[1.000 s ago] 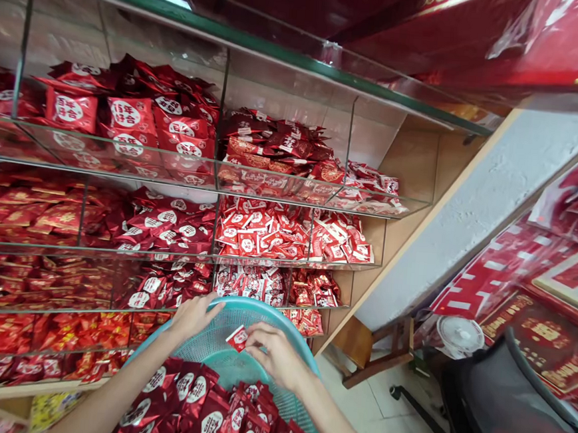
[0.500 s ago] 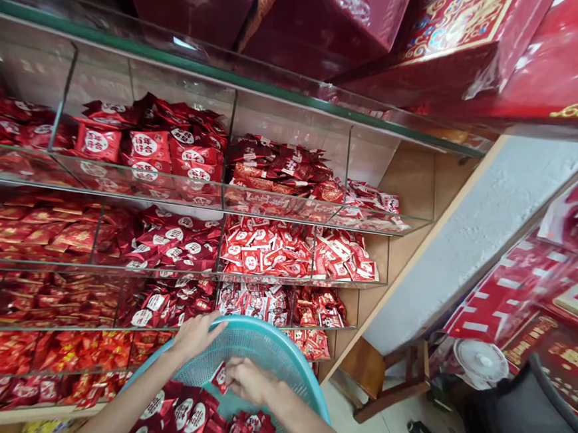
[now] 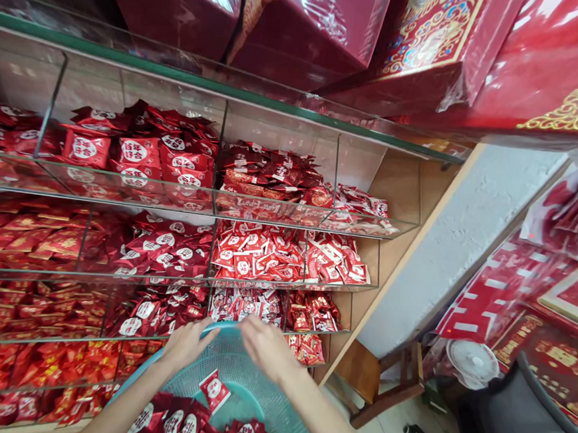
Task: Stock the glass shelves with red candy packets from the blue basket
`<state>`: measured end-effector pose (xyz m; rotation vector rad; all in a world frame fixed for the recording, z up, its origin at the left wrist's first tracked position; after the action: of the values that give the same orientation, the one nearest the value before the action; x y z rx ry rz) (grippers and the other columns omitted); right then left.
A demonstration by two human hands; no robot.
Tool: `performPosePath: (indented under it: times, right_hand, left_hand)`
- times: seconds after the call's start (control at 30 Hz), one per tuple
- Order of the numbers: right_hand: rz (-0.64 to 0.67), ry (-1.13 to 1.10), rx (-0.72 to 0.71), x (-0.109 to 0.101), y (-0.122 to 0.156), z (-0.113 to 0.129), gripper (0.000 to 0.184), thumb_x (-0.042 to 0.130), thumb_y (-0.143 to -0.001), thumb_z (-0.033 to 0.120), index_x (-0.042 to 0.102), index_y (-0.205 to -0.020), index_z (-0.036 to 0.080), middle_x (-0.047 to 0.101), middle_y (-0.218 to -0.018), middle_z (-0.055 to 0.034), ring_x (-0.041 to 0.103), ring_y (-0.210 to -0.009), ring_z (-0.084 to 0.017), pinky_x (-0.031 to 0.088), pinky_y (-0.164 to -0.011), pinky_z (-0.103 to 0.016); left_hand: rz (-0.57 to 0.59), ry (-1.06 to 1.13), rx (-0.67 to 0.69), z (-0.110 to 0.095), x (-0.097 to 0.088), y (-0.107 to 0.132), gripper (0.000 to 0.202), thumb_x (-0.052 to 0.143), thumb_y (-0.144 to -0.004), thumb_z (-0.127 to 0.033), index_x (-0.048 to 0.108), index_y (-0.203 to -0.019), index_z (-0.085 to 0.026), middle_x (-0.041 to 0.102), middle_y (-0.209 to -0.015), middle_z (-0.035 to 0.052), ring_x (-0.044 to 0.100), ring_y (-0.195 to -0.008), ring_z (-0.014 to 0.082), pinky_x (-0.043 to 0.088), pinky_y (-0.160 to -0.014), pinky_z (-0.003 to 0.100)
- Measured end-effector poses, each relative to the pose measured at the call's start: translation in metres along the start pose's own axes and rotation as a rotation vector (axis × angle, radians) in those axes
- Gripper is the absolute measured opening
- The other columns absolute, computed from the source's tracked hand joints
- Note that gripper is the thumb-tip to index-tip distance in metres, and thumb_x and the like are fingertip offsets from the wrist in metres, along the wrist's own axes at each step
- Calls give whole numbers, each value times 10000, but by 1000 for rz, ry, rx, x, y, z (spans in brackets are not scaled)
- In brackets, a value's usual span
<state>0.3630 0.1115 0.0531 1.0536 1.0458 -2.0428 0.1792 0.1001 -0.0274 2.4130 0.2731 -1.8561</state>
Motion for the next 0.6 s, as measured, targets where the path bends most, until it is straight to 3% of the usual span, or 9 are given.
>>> performPosePath:
  times: [0.13,0.23,0.4,0.6]
  right_hand:
    - [-398,119,70,-84,-19,-11,263,357,-852,204,515,-1062,227,546,-966,-67,524,-886,-173,422,-791,-307]
    - [-543,236,109,-120,-25,-27,286,399,-833,219,497,-1102,223,518,-1032,-82,496,-950,-200,409,-817,-345]
    - [-391,332,67,-133,-35,-44,199,399,-841,239,584,-913,221,562,-881,-58,507,-870,-198,403,-777,-341]
    - [-463,226,122,-138,-36,-51,219,403,-845,310,592,-837,199,584,-800,-53,525,-785,-182,400,-715,-306]
  left_hand:
    - [15,8,-8,1,1,0,528,198,-826,-550,494,-1147,-253,651,-934,87,599,-879,214,415,-722,290]
    - [14,15,-4,-1,-1,1,520,203,-828,-544,495,-1146,-255,646,-955,82,596,-890,213,414,-721,286]
    - [22,28,4,-3,-4,2,500,202,-834,-526,520,-1101,-249,651,-926,67,595,-887,212,410,-720,280]
    - [14,19,-1,-2,-3,3,498,208,-831,-531,527,-1079,-239,650,-912,70,598,-874,214,410,-705,276]
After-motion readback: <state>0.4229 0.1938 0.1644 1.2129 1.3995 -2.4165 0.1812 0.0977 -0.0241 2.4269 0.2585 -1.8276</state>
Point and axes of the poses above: each hand's wrist, its own y-axis away from the middle knuckle, its own x-axis out of the palm, z = x × y, the point moved 5 cm from there along -y, towards the middle knuckle
